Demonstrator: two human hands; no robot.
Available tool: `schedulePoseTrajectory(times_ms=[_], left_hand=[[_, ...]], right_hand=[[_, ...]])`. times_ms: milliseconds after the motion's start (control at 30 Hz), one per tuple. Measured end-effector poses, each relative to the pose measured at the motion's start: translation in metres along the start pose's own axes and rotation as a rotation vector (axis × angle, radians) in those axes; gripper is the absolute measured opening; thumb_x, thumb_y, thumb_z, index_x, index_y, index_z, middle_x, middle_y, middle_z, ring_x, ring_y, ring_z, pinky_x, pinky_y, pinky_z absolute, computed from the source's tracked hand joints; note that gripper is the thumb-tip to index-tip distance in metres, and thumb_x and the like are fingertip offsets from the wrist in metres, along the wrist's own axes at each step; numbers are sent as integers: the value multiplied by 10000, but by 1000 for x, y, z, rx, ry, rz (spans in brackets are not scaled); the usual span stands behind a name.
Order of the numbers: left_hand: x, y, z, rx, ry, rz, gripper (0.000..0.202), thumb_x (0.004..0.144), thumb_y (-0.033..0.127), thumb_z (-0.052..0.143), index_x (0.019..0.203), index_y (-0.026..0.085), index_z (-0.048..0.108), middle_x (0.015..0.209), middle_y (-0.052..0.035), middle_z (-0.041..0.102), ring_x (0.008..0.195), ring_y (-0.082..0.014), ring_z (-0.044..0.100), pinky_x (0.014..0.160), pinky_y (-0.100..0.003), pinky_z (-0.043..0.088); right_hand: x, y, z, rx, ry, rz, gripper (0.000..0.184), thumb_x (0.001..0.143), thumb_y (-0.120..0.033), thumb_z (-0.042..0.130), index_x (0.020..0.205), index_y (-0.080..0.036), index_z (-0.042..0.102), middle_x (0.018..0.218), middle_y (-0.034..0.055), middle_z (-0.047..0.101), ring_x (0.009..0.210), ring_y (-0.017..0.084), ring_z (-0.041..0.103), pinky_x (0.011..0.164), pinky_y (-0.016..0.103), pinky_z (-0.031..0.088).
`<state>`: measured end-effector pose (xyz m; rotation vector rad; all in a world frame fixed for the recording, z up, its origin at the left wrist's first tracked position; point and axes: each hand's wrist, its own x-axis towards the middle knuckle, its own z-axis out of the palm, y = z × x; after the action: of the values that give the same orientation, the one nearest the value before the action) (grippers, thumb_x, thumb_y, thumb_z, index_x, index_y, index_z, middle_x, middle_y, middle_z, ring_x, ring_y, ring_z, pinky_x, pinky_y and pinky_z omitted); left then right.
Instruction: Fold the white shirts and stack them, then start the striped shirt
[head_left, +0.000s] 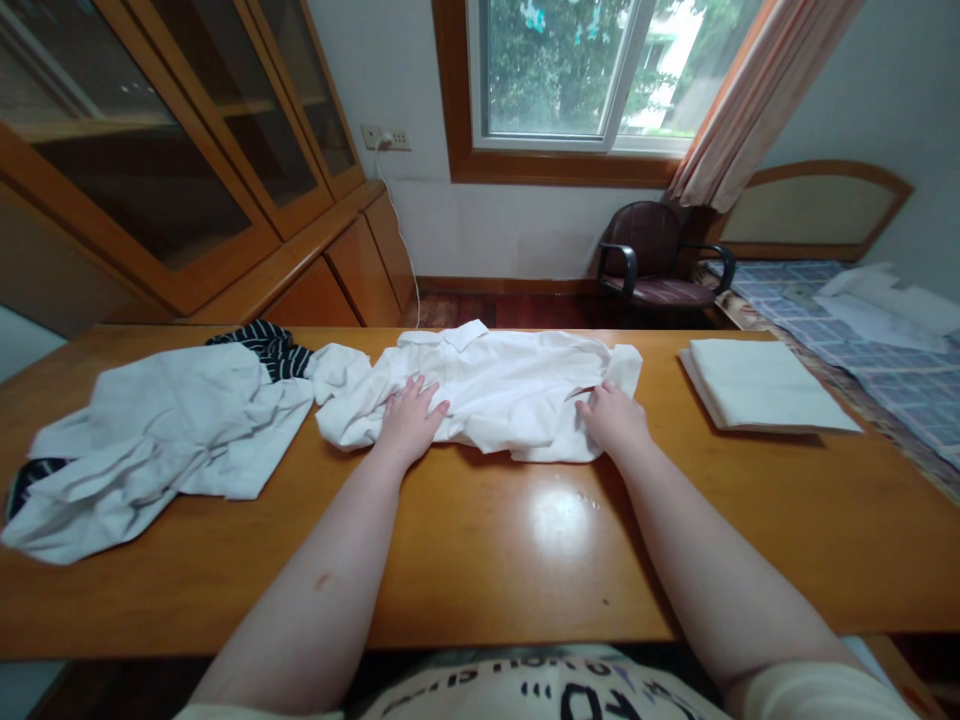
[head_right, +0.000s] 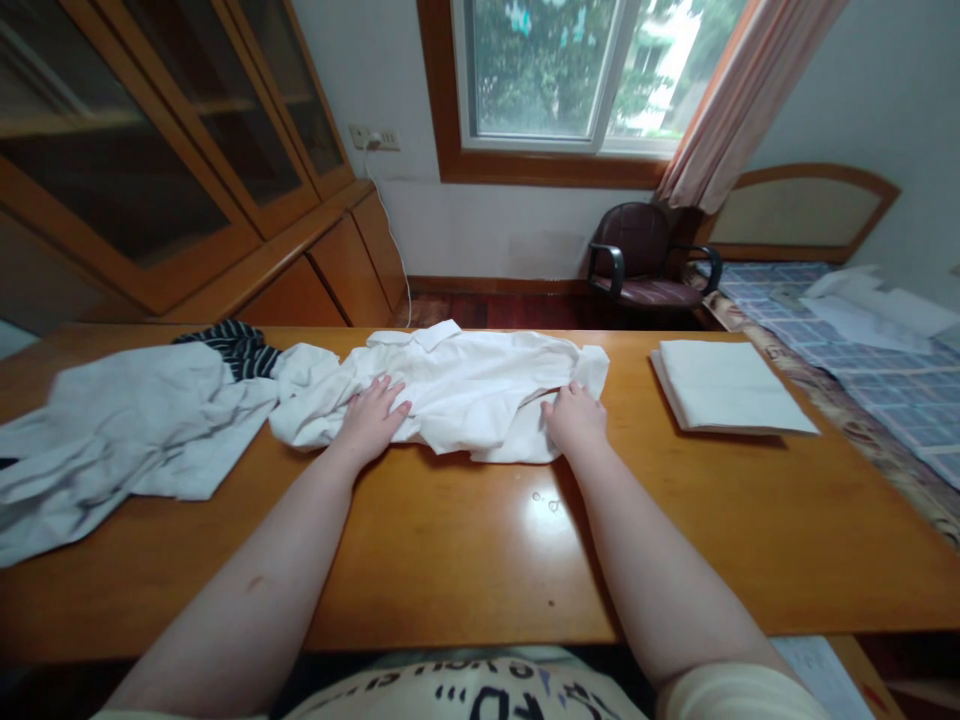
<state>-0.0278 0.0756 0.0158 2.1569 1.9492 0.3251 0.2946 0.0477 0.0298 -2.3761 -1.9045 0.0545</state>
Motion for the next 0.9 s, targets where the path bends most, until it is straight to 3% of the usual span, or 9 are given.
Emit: schedulePoseTrajectory(times_ms=[67, 133, 200, 300, 400, 500, 633, 733, 900], left_hand=[[-1, 1, -4, -91, 60, 51, 499, 896, 418, 378, 1282, 153, 549, 1464, -135, 411, 1370, -277, 326, 1108, -481, 252], [-5, 3, -11, -165, 152, 79, 428, 882, 397, 394, 1154, 156, 621, 1293, -127, 577, 1224, -242, 493, 1034, -382, 367], [-9, 5, -18, -163, 203, 50, 361, 880, 392, 384, 962, 183, 666, 1039, -97, 673, 997, -221, 601, 868, -323, 460], [-15, 7, -24, -45, 155, -66, 338, 873, 375, 372, 736, 210, 633, 793, -73, 662, 774, -226, 607, 670, -317, 452], [-17, 10, -24, 46, 77, -162, 314, 856, 339, 379, 699, 214, 620, 758, -81, 661, 733, -244, 607, 619, -322, 427], [-16, 13, -21, 69, 50, -165, 307, 856, 308, 368, 729, 211, 630, 789, -85, 669, 749, -247, 617, 631, -323, 437], [-14, 11, -16, 25, 73, -109, 270, 842, 247, 386, 858, 205, 651, 935, -83, 666, 881, -243, 624, 760, -330, 476], [-11, 4, -12, 18, 127, -96, 335, 789, 131, 392, 998, 187, 648, 1073, -101, 631, 1020, -242, 596, 901, -339, 458], [-6, -6, -5, 60, 186, -40, 463, 772, 152, 478, 1227, 130, 556, 1226, -139, 570, 1163, -272, 526, 1018, -357, 398]], right_hand=[[3, 2, 4, 31, 109, 37, 396, 884, -366, 446, 1151, -121, 607, 1304, 194, 534, 1193, 339, 476, 956, 477, 351], [3, 4, 5, 137, 225, 3, 345, 907, -333, 399, 1067, -132, 630, 1224, 176, 584, 1139, 309, 512, 952, 441, 360], [0, 5, 3, 299, 250, -144, 359, 938, -346, 332, 920, -171, 646, 1004, 126, 658, 966, 250, 585, 870, 362, 410], [-7, 4, 0, 524, 127, -495, 411, 926, -479, 346, 818, -203, 631, 803, 79, 646, 792, 220, 599, 757, 319, 444], [-13, -6, 0, 684, 7, -785, 523, 783, -618, 549, 1064, -183, 626, 1046, 122, 648, 967, 283, 592, 850, 378, 450], [-15, -19, 1, 697, -52, -899, 623, 693, -550, 694, 1207, -211, 598, 1251, 131, 585, 1162, 324, 516, 990, 447, 376], [-14, -25, 10, 780, -21, -810, 312, 778, -327, 628, 1074, -240, 679, 1185, 87, 642, 1133, 276, 549, 991, 416, 384], [-9, -19, 20, 922, -74, -686, 211, 800, -298, 564, 943, -233, 703, 1050, 54, 694, 1006, 254, 609, 914, 389, 436], [3, -11, 31, 1333, -30, -209, 195, 770, -400, 551, 716, -216, 586, 735, 12, 640, 767, 210, 608, 778, 352, 484]])
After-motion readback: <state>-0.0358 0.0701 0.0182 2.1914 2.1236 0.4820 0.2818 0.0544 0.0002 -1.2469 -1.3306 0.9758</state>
